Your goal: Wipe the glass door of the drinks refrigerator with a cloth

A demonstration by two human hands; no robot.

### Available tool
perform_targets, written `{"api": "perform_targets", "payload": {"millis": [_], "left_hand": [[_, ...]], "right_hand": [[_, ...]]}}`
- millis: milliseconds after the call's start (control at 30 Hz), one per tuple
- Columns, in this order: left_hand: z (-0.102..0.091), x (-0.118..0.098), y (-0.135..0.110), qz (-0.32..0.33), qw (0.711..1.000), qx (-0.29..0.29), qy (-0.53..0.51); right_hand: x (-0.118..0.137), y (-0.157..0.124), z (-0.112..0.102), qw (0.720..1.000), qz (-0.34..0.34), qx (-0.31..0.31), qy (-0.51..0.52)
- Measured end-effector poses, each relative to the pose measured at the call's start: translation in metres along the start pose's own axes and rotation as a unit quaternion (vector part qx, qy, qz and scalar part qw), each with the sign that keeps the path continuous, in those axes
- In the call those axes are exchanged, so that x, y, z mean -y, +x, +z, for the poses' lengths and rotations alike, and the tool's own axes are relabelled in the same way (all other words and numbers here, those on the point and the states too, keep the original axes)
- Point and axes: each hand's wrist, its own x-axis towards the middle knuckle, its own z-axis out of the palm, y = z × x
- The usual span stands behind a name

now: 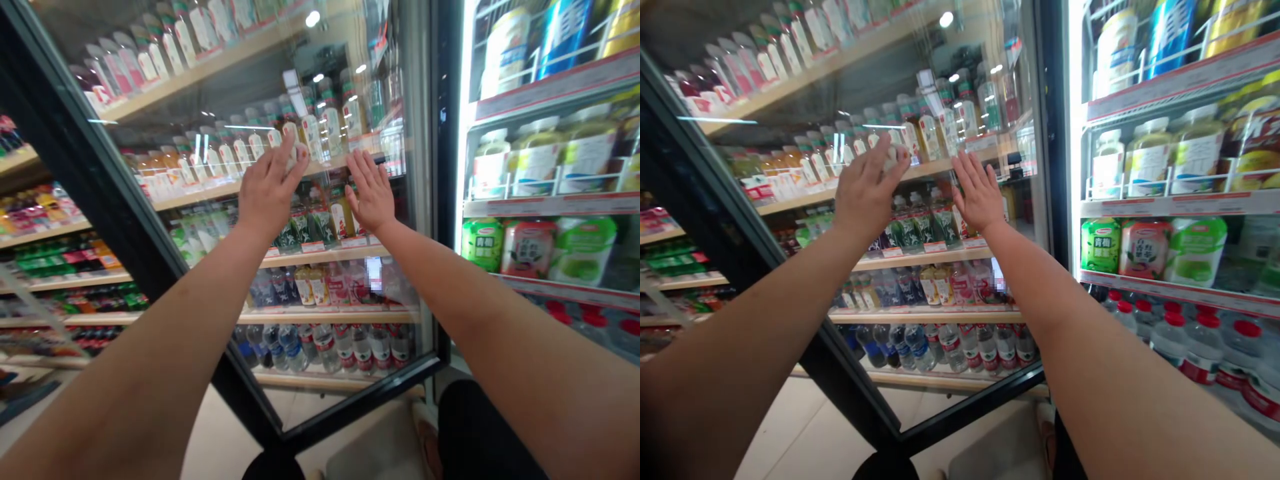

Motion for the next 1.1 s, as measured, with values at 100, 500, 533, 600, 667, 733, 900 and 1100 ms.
{"api": "perform_targets", "payload": {"millis": [100, 500, 533, 600, 667, 733, 900, 1100], "left_hand": [[0.000, -0.007, -0.005, -0.014, 1.000, 0.022, -0.002], [0.000, -0.009, -0.003, -0.001, 0.999, 0.029, -0.024], [0.000, -0.010, -0.002, -0.001, 0.999, 0.021, -0.030], [0.001, -0.011, -0.001, 0.000, 0.999, -0.006, -0.045], [0.002, -0.012, 0.000, 0.001, 0.998, -0.036, -0.060], [0.004, -0.012, 0.000, -0.005, 0.997, -0.050, -0.065], [0.000, -0.006, 0.001, -0.030, 0.998, -0.042, -0.041], [0.004, -0.001, -0.003, -0.023, 0.998, -0.022, -0.049]], "right_hand": [[-0.001, 0.000, 0.001, 1.000, -0.002, -0.002, 0.001], [-0.002, -0.001, 0.003, 1.000, -0.010, -0.013, -0.002], [-0.002, -0.001, 0.003, 1.000, -0.009, -0.012, -0.004], [-0.002, -0.001, 0.003, 1.000, -0.008, -0.012, -0.008], [-0.002, -0.001, 0.003, 1.000, -0.006, -0.013, -0.009], [-0.002, -0.001, 0.003, 1.000, -0.005, -0.009, -0.008], [-0.001, -0.001, 0.001, 1.000, -0.005, -0.005, -0.007], [-0.001, -0.001, 0.001, 1.000, -0.005, -0.005, -0.002]]}}
